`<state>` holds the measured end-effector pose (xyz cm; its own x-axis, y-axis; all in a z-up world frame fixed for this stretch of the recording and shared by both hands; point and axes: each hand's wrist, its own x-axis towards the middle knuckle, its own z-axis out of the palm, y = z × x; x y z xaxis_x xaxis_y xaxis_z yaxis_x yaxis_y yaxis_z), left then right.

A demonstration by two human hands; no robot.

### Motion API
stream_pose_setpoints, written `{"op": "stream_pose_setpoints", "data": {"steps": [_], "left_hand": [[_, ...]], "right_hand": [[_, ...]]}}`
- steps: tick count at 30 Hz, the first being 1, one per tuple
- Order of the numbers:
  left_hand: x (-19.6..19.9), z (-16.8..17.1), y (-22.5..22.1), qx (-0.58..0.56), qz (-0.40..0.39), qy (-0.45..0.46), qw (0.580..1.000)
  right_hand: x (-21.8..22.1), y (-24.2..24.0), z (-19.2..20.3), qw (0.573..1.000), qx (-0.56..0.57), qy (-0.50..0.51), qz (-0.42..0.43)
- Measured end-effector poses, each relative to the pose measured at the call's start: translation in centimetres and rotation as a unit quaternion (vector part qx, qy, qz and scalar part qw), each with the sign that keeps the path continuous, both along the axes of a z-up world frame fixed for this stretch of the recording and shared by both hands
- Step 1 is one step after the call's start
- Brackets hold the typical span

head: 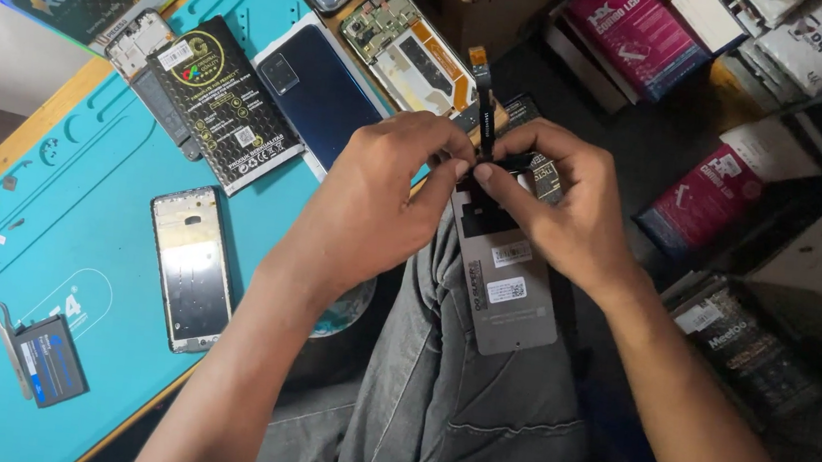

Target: Repairing a mobile phone by inspecting and assembling the screen, battery, and internal chassis on a specialized repair mat.

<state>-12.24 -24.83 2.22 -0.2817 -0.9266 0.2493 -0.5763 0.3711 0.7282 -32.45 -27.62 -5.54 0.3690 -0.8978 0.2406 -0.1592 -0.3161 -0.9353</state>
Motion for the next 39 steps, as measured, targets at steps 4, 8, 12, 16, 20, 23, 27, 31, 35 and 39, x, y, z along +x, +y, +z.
{"op": "stream_pose_setpoints", "data": {"steps": [4,8,12,16,20,23,27,31,35,39], "left_hand": [[-0.01,0.25,0.03,0.002,-0.004,0.021,1.0],[-0.02,0.2,-0.11,0.011,-0.005,0.019,1.0],[0.05,0.16,-0.18,0.007,-0.007,0.018,1.0],[0.13,0.02,-0.27,0.005,-0.01,0.013,1.0],[0.17,0.05,-0.36,0.01,-0.007,0.005,1.0],[0.23,0.0,-0.44,0.01,-0.012,0.003,1.0],[0.22,-0.07,-0.54,0.008,-0.013,0.004,1.0],[0.16,-0.11,-0.5,0.016,-0.011,0.002,1.0],[0.09,-0.37,-0.57,0.0,-0.016,0.004,1.0],[-0.06,-0.4,-0.48,-0.002,-0.008,-0.013,1.0]], "right_hand": [[0.19,0.11,0.0,1.0,0.003,-0.009,-0.01],[0.27,0.17,-0.09,1.0,0.004,-0.006,-0.01],[0.37,0.04,-0.22,1.0,-0.014,-0.008,-0.005],[0.51,0.03,-0.1,1.0,-0.021,0.001,-0.01],[0.51,0.01,-0.2,1.0,-0.019,0.004,-0.01],[0.54,0.02,-0.44,1.0,-0.029,0.005,-0.008],[0.64,0.09,-0.4,1.0,-0.023,0.007,-0.011],[0.65,0.14,-0.5,1.0,-0.021,0.001,-0.017],[0.54,0.1,-0.74,0.999,-0.032,0.005,-0.022],[0.42,0.09,-0.8,0.999,-0.029,0.003,-0.019]]}}
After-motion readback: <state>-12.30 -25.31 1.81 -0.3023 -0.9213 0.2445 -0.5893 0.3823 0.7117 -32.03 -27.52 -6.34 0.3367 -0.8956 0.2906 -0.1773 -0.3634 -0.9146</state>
